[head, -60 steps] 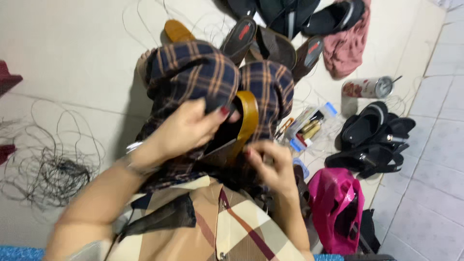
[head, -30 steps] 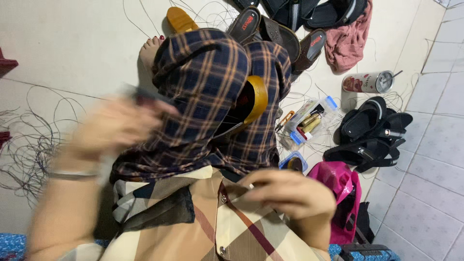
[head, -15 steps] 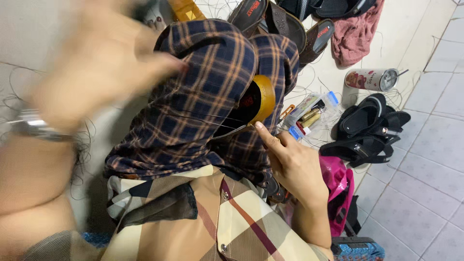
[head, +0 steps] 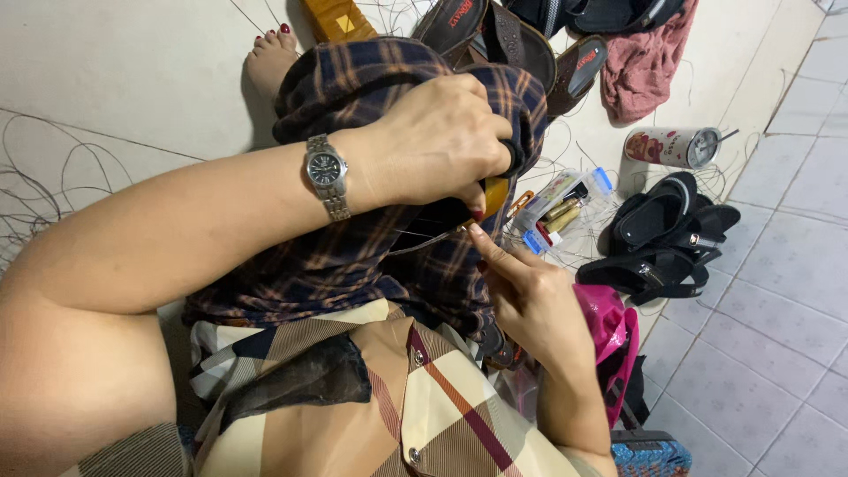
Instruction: The person sits on the floor and sews a brown leather shoe using a needle and thread. They repeatedly insert the needle into the shoe's sole and pull the thread through, occasionally adjusting the shoe's position. A pile of loose thread is visible on the floor nearby.
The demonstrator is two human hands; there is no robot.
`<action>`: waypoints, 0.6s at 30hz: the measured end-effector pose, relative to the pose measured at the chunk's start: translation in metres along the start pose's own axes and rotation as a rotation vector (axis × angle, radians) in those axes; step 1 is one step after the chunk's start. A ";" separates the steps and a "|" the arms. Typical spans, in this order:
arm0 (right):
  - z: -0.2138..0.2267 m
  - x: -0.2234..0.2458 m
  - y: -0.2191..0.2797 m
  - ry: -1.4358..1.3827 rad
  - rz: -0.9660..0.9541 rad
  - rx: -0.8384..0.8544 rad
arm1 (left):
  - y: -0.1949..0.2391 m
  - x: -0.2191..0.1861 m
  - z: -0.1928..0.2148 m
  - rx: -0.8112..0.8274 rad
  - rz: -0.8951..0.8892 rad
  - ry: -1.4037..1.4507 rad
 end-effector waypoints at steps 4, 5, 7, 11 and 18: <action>0.004 0.009 -0.001 -0.165 0.028 -0.170 | 0.003 0.006 -0.009 -0.051 0.002 0.009; 0.010 0.012 -0.001 -0.174 -0.003 -0.238 | 0.004 0.007 -0.010 -0.079 -0.002 0.021; 0.007 0.014 -0.005 -0.188 0.006 -0.274 | 0.009 0.007 -0.010 -0.116 -0.018 0.038; 0.000 -0.002 -0.006 -0.213 0.077 -0.376 | 0.029 -0.002 0.024 -0.378 -0.028 0.078; -0.024 -0.002 0.009 0.243 -0.062 -0.274 | 0.117 -0.070 0.015 -0.359 0.035 0.010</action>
Point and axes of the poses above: each hand's wrist, its own y-axis away from the middle knuckle, its own z-axis out of the back of the hand, x = y × z, the point moved 9 cm from there along -y, towards the middle knuckle, and after that the axes turned 6 degrees about y, right-handed, at the moved point
